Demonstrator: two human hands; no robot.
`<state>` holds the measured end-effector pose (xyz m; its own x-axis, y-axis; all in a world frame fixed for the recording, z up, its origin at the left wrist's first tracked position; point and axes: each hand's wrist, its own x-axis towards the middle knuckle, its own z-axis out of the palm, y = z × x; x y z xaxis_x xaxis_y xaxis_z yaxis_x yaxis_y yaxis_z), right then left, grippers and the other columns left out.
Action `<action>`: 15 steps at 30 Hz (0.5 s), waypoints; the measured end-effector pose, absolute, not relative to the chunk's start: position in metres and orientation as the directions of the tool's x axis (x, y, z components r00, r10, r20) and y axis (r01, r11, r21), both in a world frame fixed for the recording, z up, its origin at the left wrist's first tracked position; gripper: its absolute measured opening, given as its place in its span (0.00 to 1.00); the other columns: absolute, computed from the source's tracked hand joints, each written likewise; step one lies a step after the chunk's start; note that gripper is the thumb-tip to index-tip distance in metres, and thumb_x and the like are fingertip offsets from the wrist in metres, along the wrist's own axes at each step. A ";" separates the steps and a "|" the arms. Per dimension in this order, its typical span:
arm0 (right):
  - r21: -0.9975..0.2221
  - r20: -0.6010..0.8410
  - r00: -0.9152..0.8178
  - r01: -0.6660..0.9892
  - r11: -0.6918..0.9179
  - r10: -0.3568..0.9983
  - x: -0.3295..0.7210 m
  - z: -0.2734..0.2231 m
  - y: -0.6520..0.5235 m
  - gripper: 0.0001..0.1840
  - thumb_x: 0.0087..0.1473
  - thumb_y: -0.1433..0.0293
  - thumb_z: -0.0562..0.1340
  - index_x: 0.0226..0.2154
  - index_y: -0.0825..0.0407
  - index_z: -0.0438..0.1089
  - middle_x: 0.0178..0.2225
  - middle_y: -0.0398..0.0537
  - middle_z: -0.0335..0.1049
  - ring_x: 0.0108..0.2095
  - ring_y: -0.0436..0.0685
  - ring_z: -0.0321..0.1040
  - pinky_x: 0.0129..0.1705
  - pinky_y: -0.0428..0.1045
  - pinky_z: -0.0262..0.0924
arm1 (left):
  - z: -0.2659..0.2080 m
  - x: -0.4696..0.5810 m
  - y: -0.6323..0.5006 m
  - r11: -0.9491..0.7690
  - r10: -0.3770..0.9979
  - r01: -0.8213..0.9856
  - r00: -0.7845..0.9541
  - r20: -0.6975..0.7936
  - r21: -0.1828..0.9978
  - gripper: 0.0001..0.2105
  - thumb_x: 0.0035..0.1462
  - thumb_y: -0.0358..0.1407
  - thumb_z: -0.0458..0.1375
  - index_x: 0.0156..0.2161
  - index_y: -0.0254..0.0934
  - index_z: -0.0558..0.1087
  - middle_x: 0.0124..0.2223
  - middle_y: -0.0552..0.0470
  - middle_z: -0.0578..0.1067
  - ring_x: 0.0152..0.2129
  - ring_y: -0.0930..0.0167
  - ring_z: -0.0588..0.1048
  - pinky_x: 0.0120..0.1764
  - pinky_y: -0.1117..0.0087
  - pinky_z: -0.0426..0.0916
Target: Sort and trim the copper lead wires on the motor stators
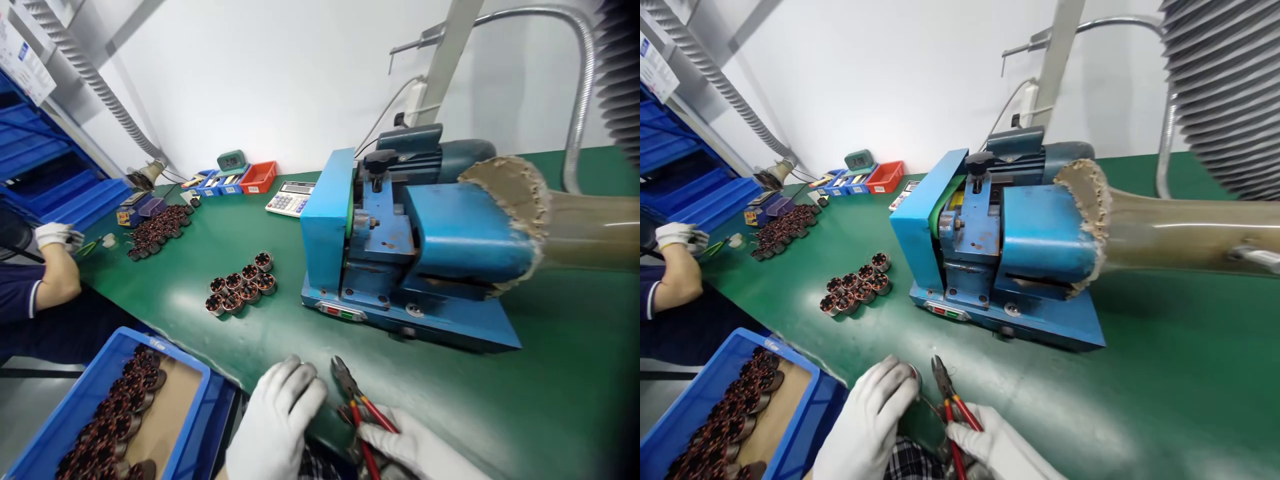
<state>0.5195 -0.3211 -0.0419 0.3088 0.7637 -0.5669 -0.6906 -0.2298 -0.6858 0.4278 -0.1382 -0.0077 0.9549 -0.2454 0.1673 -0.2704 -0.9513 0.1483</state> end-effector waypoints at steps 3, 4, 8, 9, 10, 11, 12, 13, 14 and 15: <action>-0.596 -0.610 0.287 -0.780 -0.189 0.739 0.521 -0.040 -0.324 0.23 0.35 0.56 0.67 0.30 0.55 0.64 0.23 0.41 0.64 0.22 0.48 0.64 0.25 0.43 0.60 | -0.004 0.448 -0.143 -0.968 -0.223 -0.225 0.974 0.027 0.113 0.21 0.53 0.26 0.47 0.53 0.38 0.60 0.52 0.47 0.66 0.49 0.61 0.62 0.49 0.56 0.61; -0.584 -0.625 0.298 -0.792 -0.179 0.721 0.520 -0.040 -0.326 0.23 0.35 0.56 0.67 0.30 0.55 0.64 0.23 0.40 0.64 0.22 0.48 0.64 0.25 0.44 0.60 | -0.004 0.452 -0.146 -0.982 -0.169 -0.168 0.986 -0.001 0.091 0.18 0.54 0.28 0.48 0.51 0.39 0.61 0.50 0.47 0.67 0.46 0.60 0.64 0.46 0.55 0.62; -0.609 -0.630 0.368 -0.781 -0.141 0.684 0.518 -0.045 -0.338 0.22 0.41 0.58 0.65 0.36 0.54 0.63 0.25 0.42 0.65 0.25 0.51 0.67 0.29 0.47 0.64 | -0.010 0.459 -0.154 -0.998 -0.005 -0.004 1.000 -0.017 0.065 0.11 0.55 0.31 0.48 0.43 0.39 0.66 0.43 0.47 0.68 0.40 0.59 0.64 0.43 0.53 0.60; -0.624 -0.626 0.376 -0.767 -0.149 0.683 0.518 -0.046 -0.341 0.22 0.42 0.58 0.64 0.37 0.55 0.63 0.26 0.43 0.65 0.26 0.52 0.67 0.29 0.47 0.64 | -0.012 0.460 -0.154 -0.994 -0.002 0.001 1.000 -0.024 0.112 0.10 0.54 0.30 0.49 0.41 0.39 0.67 0.42 0.48 0.68 0.40 0.60 0.64 0.44 0.54 0.60; -0.642 -0.621 0.381 -0.748 -0.167 0.685 0.517 -0.048 -0.343 0.23 0.43 0.58 0.63 0.38 0.55 0.63 0.27 0.44 0.65 0.27 0.53 0.68 0.30 0.48 0.65 | -0.015 0.461 -0.154 -0.986 0.002 0.009 0.999 -0.040 0.168 0.09 0.54 0.29 0.49 0.39 0.38 0.67 0.41 0.48 0.69 0.40 0.62 0.64 0.44 0.57 0.60; -0.664 -0.615 0.381 -0.722 -0.193 0.691 0.516 -0.050 -0.344 0.22 0.44 0.59 0.63 0.39 0.56 0.63 0.27 0.44 0.66 0.27 0.53 0.68 0.29 0.48 0.65 | -0.017 0.462 -0.153 -0.975 0.015 0.028 0.998 -0.060 0.220 0.09 0.54 0.27 0.48 0.38 0.38 0.68 0.39 0.49 0.69 0.38 0.64 0.65 0.44 0.59 0.60; -0.686 -0.610 0.378 -0.692 -0.225 0.696 0.515 -0.052 -0.345 0.22 0.44 0.59 0.62 0.38 0.56 0.63 0.27 0.45 0.66 0.27 0.53 0.68 0.28 0.48 0.64 | -0.019 0.463 -0.153 -0.964 0.035 0.055 0.996 -0.080 0.262 0.09 0.54 0.26 0.48 0.36 0.38 0.68 0.38 0.50 0.69 0.37 0.65 0.65 0.42 0.61 0.61; -0.706 -0.605 0.374 -0.661 -0.255 0.703 0.514 -0.054 -0.346 0.21 0.45 0.59 0.61 0.38 0.56 0.63 0.27 0.46 0.66 0.27 0.53 0.68 0.28 0.47 0.64 | -0.020 0.464 -0.153 -0.953 0.058 0.082 0.994 -0.094 0.290 0.09 0.54 0.26 0.47 0.35 0.39 0.68 0.36 0.51 0.69 0.35 0.66 0.65 0.40 0.63 0.61; -0.725 -0.598 0.376 -0.630 -0.278 0.708 0.513 -0.056 -0.346 0.21 0.46 0.59 0.60 0.38 0.57 0.63 0.28 0.46 0.67 0.27 0.54 0.68 0.27 0.47 0.64 | -0.022 0.465 -0.153 -0.946 0.082 0.108 0.992 -0.097 0.306 0.09 0.54 0.26 0.47 0.34 0.39 0.68 0.35 0.51 0.68 0.34 0.66 0.65 0.39 0.64 0.61; -0.742 -0.594 0.380 -0.600 -0.299 0.709 0.511 -0.057 -0.347 0.20 0.47 0.59 0.60 0.38 0.56 0.63 0.28 0.46 0.67 0.27 0.54 0.68 0.27 0.46 0.63 | -0.023 0.465 -0.154 -0.941 0.107 0.130 0.990 -0.089 0.313 0.09 0.55 0.26 0.47 0.34 0.39 0.68 0.35 0.51 0.68 0.33 0.66 0.65 0.38 0.64 0.60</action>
<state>0.5110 -0.3470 -0.0573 0.3801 0.7091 -0.5939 -0.6004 -0.2992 -0.7416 0.4652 -0.1538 -0.0225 0.9902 0.1071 -0.0893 0.1299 -0.9408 0.3130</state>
